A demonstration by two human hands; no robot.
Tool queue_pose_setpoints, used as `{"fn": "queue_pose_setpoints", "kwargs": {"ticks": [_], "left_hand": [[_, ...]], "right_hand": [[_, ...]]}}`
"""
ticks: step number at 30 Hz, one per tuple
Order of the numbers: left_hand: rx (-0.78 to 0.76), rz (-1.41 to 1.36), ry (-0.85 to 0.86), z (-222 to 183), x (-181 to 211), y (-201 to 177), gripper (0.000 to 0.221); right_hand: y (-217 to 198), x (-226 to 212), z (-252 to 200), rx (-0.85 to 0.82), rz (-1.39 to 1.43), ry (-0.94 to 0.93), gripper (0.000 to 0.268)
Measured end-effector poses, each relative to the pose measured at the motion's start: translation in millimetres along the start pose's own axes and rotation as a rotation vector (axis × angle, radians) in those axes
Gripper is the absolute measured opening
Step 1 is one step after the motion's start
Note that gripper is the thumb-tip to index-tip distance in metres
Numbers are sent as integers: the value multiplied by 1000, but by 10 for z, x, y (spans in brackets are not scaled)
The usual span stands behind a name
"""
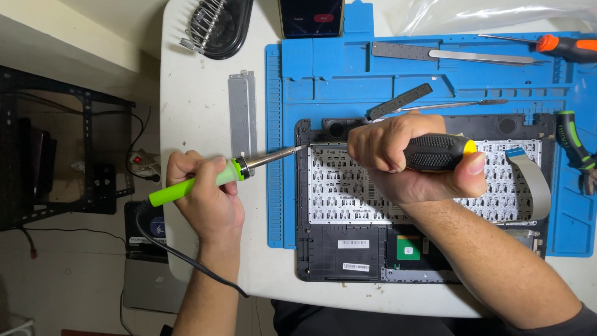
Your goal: Securing a laptop keyboard shield to the chassis by melting plastic rivets with a soldering iron.
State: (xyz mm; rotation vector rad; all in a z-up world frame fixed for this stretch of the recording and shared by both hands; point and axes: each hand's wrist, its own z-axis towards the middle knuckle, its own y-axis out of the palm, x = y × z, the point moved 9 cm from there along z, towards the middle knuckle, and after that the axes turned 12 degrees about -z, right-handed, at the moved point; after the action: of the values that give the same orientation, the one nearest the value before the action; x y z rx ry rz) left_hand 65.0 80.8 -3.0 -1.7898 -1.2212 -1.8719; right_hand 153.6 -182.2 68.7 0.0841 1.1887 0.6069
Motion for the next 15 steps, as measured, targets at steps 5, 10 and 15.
{"fn": "queue_pose_setpoints", "kwargs": {"ticks": [5, 10, 15], "left_hand": [[-19, -10, 7, -7, -12, -4, 29], [-23, -70, 14, -10, 22, 1, 30], [-17, -32, 15, -15, -2, -22, 30]], "right_hand": [[-15, 9, 6, -36, -2, 28, 66], [-9, 2, 9, -23, -6, 21, 67], [-13, 3, 4, -26, -4, 23, 66]]}}
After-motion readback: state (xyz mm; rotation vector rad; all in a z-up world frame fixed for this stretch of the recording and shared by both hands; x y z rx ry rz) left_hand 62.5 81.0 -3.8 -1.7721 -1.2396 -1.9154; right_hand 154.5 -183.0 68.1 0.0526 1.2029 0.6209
